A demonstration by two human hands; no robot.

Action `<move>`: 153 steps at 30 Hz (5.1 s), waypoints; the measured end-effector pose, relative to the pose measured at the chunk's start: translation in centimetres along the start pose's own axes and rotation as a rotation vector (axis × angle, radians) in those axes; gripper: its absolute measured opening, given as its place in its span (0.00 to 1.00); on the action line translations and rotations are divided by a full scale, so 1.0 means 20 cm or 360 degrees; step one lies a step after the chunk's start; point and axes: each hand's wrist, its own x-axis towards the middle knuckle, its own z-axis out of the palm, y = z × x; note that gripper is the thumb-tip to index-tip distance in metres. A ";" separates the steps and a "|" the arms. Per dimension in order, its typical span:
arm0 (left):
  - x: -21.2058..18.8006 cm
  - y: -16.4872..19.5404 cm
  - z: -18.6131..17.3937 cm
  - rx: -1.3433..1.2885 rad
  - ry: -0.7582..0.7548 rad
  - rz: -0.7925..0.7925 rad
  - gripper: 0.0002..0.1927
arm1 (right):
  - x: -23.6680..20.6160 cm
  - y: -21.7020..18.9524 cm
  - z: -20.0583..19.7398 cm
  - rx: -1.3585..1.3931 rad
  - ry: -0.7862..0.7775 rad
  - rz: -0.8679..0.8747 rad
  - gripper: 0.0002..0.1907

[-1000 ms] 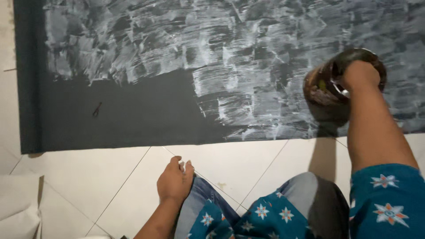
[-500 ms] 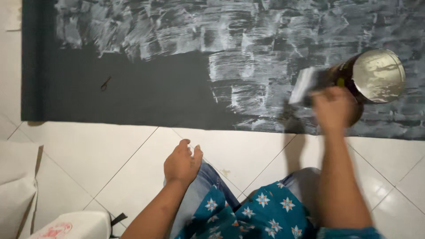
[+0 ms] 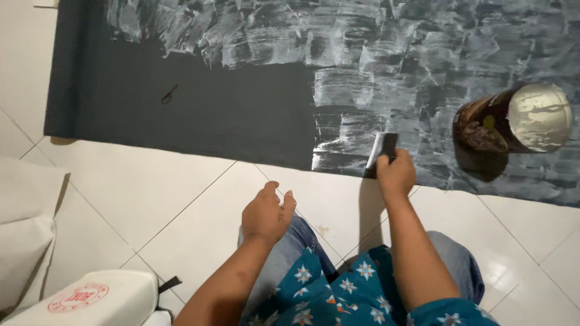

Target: The person applies white paint to a large dark mat on the floor using a small brush. They repeatedly dip the brush into a paint can and spread the paint in short strokes across the mat surface.

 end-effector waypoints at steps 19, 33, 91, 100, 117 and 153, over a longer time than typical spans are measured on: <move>0.04 0.02 -0.03 0.0037 -0.0043 -0.0048 0.27 | 0.38 -0.36 -0.02 -0.0055 -0.0028 0.0138 0.14; -0.06 0.16 0.01 0.0275 0.0009 -0.0094 0.28 | 0.20 0.38 -0.33 -0.0052 0.0167 0.0211 0.17; 0.81 -0.43 -0.16 0.0243 0.0893 -0.0215 0.42 | 0.96 0.67 -1.07 -0.0969 -0.0140 0.0085 0.20; 1.06 -0.58 -0.05 0.0532 0.0879 -0.0340 0.43 | 1.36 0.85 -0.55 -0.1434 -0.0502 0.0213 0.15; 1.06 -0.65 -0.13 0.0527 0.0723 -0.0447 0.41 | 0.50 -0.17 -0.22 -0.0088 -0.0572 0.0263 0.23; 1.10 -0.69 -0.09 0.0489 0.0835 -0.0381 0.42 | 1.04 0.55 -0.26 0.0119 0.0501 -0.0183 0.14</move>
